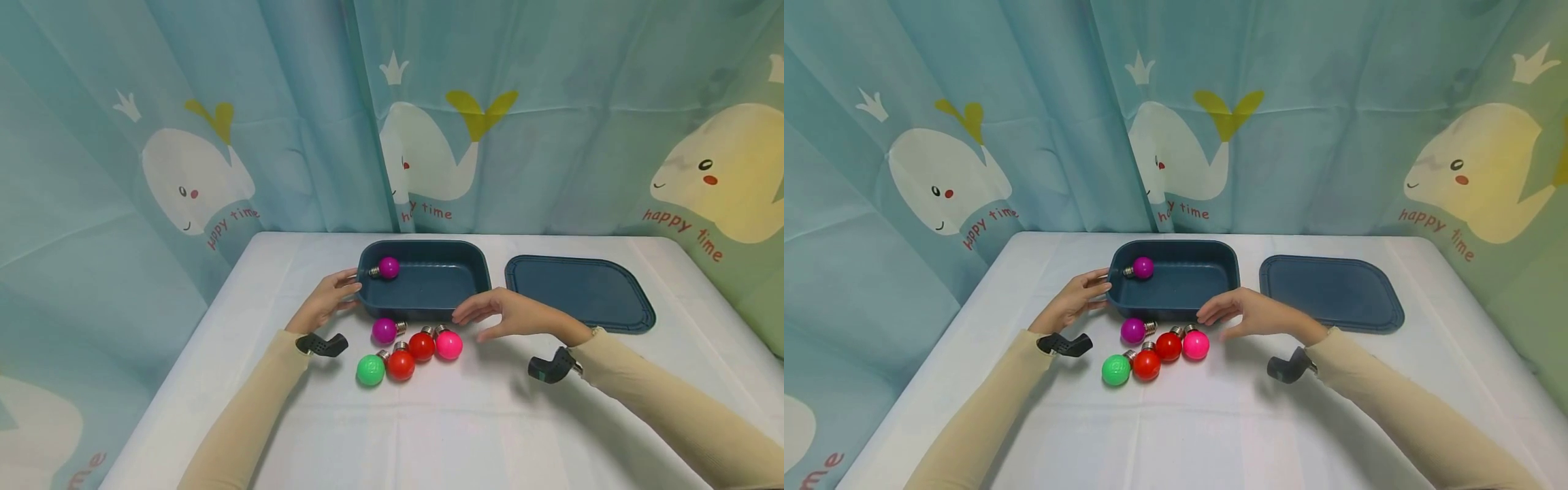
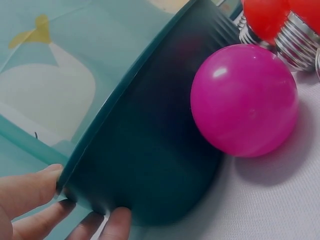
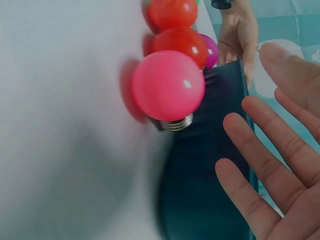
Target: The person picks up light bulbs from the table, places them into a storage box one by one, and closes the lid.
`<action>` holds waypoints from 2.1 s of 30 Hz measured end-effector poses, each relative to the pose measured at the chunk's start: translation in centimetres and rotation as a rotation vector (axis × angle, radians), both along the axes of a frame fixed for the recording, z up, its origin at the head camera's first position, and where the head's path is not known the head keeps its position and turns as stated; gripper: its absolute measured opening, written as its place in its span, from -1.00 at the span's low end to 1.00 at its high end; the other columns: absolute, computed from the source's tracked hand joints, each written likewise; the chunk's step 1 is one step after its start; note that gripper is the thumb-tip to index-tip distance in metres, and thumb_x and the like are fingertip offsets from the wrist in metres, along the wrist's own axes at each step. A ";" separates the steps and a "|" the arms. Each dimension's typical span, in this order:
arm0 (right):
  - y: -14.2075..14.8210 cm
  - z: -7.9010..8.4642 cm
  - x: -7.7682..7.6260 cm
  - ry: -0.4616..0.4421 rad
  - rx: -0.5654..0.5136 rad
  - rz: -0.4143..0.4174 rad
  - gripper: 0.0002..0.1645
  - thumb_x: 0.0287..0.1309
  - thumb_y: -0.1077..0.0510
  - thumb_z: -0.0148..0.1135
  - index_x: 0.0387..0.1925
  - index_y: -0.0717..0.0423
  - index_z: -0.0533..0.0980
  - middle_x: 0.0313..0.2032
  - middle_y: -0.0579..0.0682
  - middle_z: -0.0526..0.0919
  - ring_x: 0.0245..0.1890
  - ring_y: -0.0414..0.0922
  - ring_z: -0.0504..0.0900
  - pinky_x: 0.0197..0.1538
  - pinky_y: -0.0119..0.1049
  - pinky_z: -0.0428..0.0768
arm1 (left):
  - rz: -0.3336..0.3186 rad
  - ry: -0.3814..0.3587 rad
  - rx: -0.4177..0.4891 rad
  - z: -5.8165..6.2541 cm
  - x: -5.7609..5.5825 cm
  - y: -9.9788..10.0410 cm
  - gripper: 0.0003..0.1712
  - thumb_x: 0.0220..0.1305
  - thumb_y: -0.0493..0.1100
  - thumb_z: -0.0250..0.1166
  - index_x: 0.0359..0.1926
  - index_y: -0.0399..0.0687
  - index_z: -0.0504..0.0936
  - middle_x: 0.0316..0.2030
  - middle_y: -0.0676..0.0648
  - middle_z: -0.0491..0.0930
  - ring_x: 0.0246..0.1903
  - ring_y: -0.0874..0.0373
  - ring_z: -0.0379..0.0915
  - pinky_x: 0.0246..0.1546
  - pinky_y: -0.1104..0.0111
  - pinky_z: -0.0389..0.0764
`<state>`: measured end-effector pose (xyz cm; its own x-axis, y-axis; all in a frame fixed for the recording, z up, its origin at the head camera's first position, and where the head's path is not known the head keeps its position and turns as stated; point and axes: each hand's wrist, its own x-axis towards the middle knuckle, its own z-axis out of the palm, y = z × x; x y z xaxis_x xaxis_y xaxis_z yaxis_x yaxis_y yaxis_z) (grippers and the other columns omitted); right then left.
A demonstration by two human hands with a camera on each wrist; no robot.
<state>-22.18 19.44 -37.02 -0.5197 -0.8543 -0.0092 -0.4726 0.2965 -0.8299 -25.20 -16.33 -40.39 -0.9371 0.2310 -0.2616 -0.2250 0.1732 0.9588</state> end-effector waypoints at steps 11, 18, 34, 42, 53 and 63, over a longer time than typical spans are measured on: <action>-0.7 -1.8 -0.1 0.020 0.024 -0.013 -0.44 0.01 0.26 0.35 0.10 0.26 0.46 0.06 0.21 0.57 0.08 0.10 0.55 0.15 -0.04 0.53 | -0.008 0.008 0.004 0.1 0.1 0.0 -0.35 0.40 -0.25 0.02 0.43 -0.26 0.03 0.37 -0.34 0.13 0.31 -0.20 0.18 0.27 0.04 0.35; -1.3 -2.3 -0.2 0.061 0.047 -0.007 -0.42 0.00 0.23 0.37 0.12 0.23 0.47 0.09 0.15 0.58 0.11 0.04 0.54 0.19 -0.05 0.50 | -0.002 0.005 -0.002 0.1 0.0 0.0 -0.35 0.40 -0.24 0.03 0.43 -0.25 0.04 0.37 -0.33 0.15 0.31 -0.20 0.20 0.28 0.05 0.35; -2.3 -2.9 -0.4 0.062 0.103 0.049 -0.39 -0.01 0.18 0.38 0.14 0.15 0.47 0.16 0.09 0.53 0.18 0.02 0.47 0.22 -0.08 0.49 | 0.010 -0.002 0.007 0.0 0.2 0.0 -0.35 0.38 -0.26 0.05 0.42 -0.25 0.06 0.36 -0.33 0.15 0.31 -0.19 0.19 0.28 0.03 0.34; -2.4 -2.8 -0.2 0.073 0.133 0.077 -0.37 -0.01 0.15 0.38 0.15 0.14 0.46 0.20 0.12 0.49 0.21 0.06 0.44 0.22 -0.11 0.50 | 0.011 0.006 -0.019 0.0 0.1 0.2 -0.36 0.39 -0.25 0.04 0.42 -0.24 0.06 0.36 -0.33 0.16 0.30 -0.19 0.21 0.26 0.04 0.37; -1.8 -2.7 0.0 0.114 0.163 0.061 -0.35 -0.03 0.13 0.41 0.15 0.14 0.46 0.17 0.09 0.52 0.18 0.04 0.46 0.21 -0.04 0.49 | 0.005 0.011 0.013 -0.2 0.1 0.0 -0.36 0.39 -0.27 0.03 0.42 -0.26 0.05 0.37 -0.34 0.14 0.31 -0.20 0.19 0.28 0.03 0.34; -0.6 -3.2 0.3 0.130 0.234 -0.020 -0.37 -0.06 0.10 0.44 0.11 0.09 0.50 0.05 0.02 0.60 0.04 -0.05 0.54 0.11 -0.08 0.58 | -0.002 0.016 0.009 -0.2 0.2 0.0 -0.34 0.39 -0.26 0.04 0.42 -0.27 0.04 0.36 -0.34 0.14 0.32 -0.19 0.18 0.29 0.03 0.33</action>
